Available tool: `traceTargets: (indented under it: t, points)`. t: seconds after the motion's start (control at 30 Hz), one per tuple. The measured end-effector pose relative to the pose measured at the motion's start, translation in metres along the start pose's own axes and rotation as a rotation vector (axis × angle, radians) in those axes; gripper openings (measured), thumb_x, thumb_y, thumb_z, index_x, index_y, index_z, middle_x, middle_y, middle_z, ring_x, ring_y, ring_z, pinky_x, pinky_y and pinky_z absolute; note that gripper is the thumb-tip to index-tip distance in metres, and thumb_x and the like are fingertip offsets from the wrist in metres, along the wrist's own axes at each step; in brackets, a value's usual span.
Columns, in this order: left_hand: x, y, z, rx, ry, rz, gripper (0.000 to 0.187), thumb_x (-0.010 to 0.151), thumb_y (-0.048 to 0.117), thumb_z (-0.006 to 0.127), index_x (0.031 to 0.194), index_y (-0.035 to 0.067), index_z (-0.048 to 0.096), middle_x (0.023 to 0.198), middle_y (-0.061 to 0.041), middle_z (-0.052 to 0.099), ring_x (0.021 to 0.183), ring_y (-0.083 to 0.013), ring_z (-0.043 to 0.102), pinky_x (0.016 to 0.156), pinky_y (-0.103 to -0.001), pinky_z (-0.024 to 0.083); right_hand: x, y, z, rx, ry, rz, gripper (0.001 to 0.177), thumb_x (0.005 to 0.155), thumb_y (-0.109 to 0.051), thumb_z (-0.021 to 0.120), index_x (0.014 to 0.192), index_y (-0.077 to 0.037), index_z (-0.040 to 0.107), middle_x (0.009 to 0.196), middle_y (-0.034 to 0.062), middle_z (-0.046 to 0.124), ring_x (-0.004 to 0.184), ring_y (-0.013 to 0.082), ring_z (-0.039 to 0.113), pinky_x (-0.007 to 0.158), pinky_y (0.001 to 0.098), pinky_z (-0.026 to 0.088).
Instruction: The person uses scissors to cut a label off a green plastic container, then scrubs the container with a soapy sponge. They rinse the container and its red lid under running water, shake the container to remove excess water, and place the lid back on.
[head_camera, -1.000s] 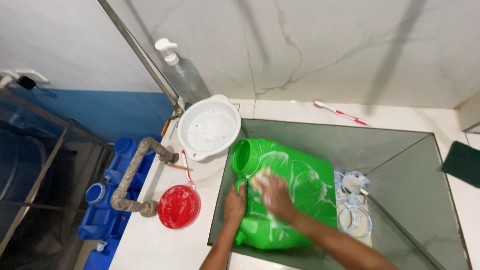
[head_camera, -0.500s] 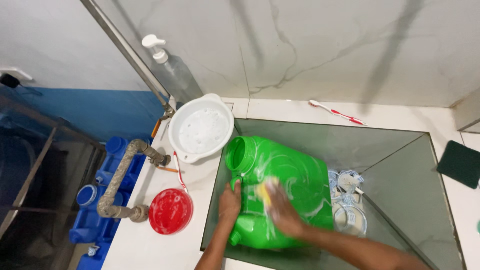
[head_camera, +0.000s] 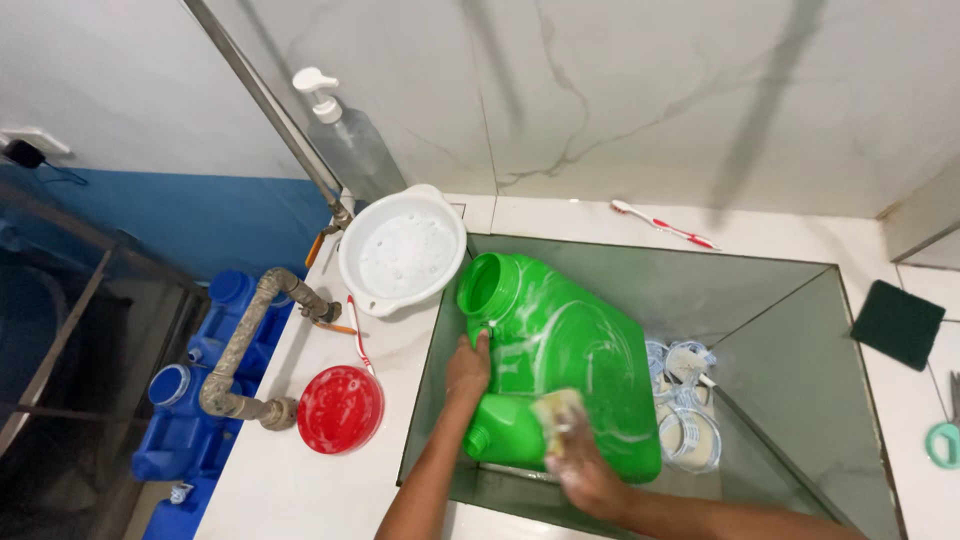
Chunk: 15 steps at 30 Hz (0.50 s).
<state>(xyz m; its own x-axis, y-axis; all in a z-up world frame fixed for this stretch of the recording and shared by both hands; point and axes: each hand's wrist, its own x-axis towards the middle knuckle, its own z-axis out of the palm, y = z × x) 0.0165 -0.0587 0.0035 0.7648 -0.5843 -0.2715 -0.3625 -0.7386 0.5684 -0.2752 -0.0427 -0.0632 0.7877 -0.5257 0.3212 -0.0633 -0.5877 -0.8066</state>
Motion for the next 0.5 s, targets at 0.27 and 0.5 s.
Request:
traceTargets:
  t: [0.27, 0.5]
  points:
    - [-0.044, 0.034, -0.028, -0.062, -0.039, 0.044, 0.064, 0.1, 0.058, 0.04, 0.125, 0.002, 0.059, 0.111, -0.034, 0.068, 0.106, -0.0527, 0.065, 0.095, -0.058, 0.049, 0.036, -0.021, -0.044, -0.24, 0.005, -0.13, 0.061, 0.1, -0.017, 0.058, 0.152, 0.001, 0.033, 0.159, 0.0292, 0.026, 0.151, 0.0513, 0.02, 0.12, 0.0604, 0.021]
    - [-0.123, 0.08, -0.058, -0.025, -0.165, 0.301, 0.053, 0.105, 0.049, 0.034, 0.127, 0.007, 0.058, 0.091, -0.033, 0.069, 0.091, -0.0546, 0.064, 0.081, -0.062, 0.05, 0.167, 0.009, -0.129, -0.573, 0.541, 0.104, 0.055, 0.107, -0.028, 0.043, 0.152, 0.003, 0.042, 0.152, 0.0346, 0.043, 0.142, 0.0501, 0.037, 0.116, 0.0541, 0.033]
